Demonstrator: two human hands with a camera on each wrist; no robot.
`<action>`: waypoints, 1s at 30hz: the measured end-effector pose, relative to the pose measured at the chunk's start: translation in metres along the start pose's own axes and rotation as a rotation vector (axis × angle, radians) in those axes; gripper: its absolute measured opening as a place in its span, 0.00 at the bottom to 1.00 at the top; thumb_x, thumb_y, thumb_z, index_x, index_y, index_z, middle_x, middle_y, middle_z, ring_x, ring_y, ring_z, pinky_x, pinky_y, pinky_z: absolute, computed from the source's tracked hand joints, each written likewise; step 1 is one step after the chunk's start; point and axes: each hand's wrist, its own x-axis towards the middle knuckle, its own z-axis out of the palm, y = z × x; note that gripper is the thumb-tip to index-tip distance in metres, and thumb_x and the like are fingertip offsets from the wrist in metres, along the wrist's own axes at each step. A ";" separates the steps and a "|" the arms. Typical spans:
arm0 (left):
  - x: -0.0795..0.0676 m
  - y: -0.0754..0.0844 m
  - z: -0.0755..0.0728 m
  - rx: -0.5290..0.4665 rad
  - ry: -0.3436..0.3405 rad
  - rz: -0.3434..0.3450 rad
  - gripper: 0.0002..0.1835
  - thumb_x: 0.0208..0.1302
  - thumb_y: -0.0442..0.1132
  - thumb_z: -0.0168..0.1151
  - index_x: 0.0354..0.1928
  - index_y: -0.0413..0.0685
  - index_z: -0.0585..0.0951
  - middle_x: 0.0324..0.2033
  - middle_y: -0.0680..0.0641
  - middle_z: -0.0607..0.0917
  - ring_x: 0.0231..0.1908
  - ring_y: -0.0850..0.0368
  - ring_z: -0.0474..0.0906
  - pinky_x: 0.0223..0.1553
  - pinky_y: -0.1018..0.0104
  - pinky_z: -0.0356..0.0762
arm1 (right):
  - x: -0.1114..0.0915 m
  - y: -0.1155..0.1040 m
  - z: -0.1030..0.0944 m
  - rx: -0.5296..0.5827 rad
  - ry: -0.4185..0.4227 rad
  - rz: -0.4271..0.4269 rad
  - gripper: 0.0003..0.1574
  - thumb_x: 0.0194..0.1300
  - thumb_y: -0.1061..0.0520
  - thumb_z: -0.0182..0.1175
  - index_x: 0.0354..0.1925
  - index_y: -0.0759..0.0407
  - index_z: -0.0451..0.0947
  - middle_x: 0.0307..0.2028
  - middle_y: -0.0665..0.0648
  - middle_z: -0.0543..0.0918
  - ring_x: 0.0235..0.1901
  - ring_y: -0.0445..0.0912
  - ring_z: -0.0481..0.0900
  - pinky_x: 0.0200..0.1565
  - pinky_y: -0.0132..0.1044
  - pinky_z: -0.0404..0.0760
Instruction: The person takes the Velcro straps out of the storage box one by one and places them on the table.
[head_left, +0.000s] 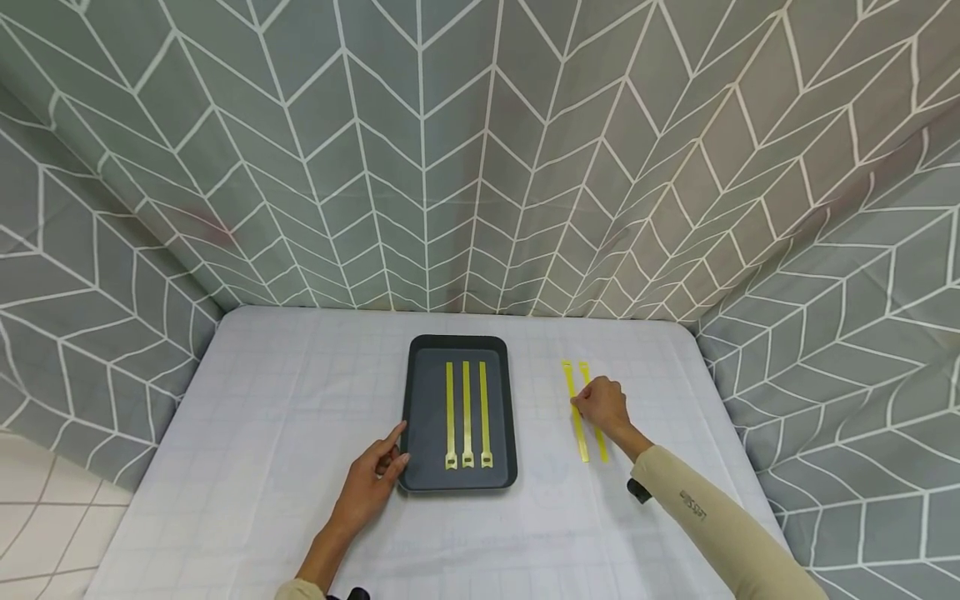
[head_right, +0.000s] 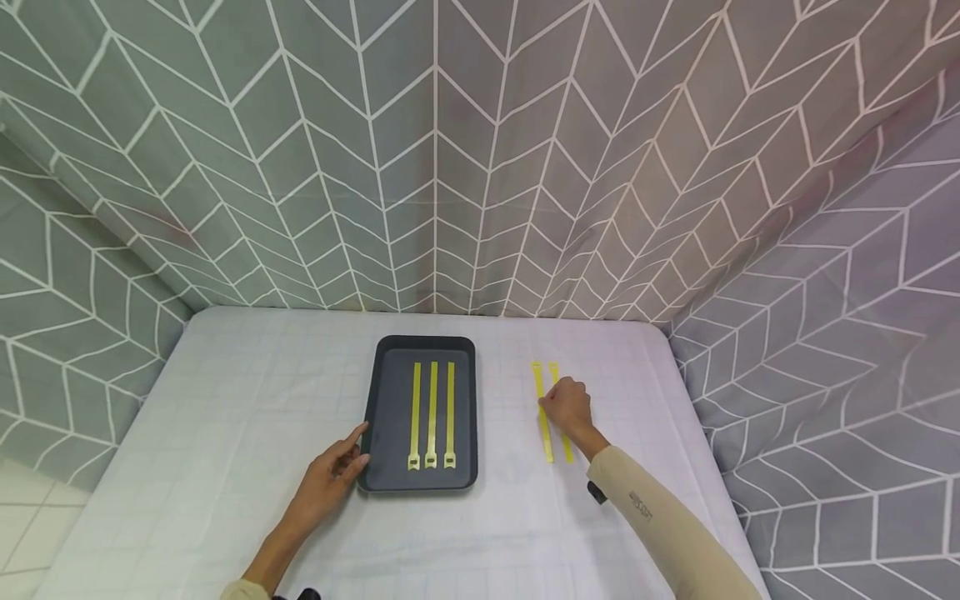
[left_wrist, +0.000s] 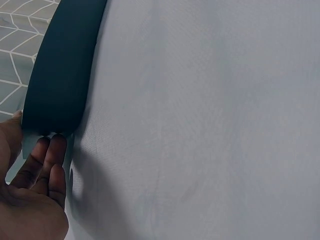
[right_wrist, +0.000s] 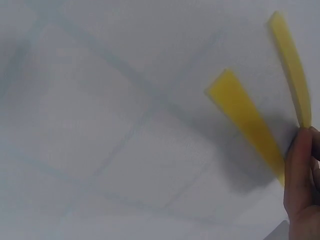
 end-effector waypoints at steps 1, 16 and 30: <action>0.000 0.000 0.000 0.004 -0.001 -0.003 0.30 0.67 0.34 0.66 0.71 0.47 0.72 0.33 0.52 0.75 0.31 0.66 0.70 0.36 0.71 0.73 | 0.000 0.000 0.000 -0.009 0.004 -0.011 0.11 0.61 0.60 0.70 0.26 0.67 0.84 0.24 0.58 0.84 0.22 0.45 0.76 0.28 0.38 0.77; 0.000 0.002 -0.001 0.007 -0.009 -0.017 0.30 0.67 0.34 0.65 0.71 0.48 0.72 0.33 0.52 0.75 0.31 0.65 0.70 0.36 0.71 0.73 | -0.001 0.000 -0.001 0.016 -0.049 0.019 0.12 0.63 0.58 0.70 0.29 0.67 0.86 0.20 0.56 0.85 0.21 0.43 0.79 0.26 0.34 0.76; 0.001 -0.001 -0.001 -0.010 -0.016 -0.023 0.30 0.68 0.35 0.65 0.71 0.49 0.72 0.33 0.53 0.75 0.31 0.65 0.70 0.37 0.71 0.73 | 0.005 -0.006 -0.008 0.051 -0.003 -0.063 0.12 0.61 0.56 0.71 0.34 0.66 0.86 0.30 0.60 0.87 0.30 0.50 0.84 0.29 0.37 0.78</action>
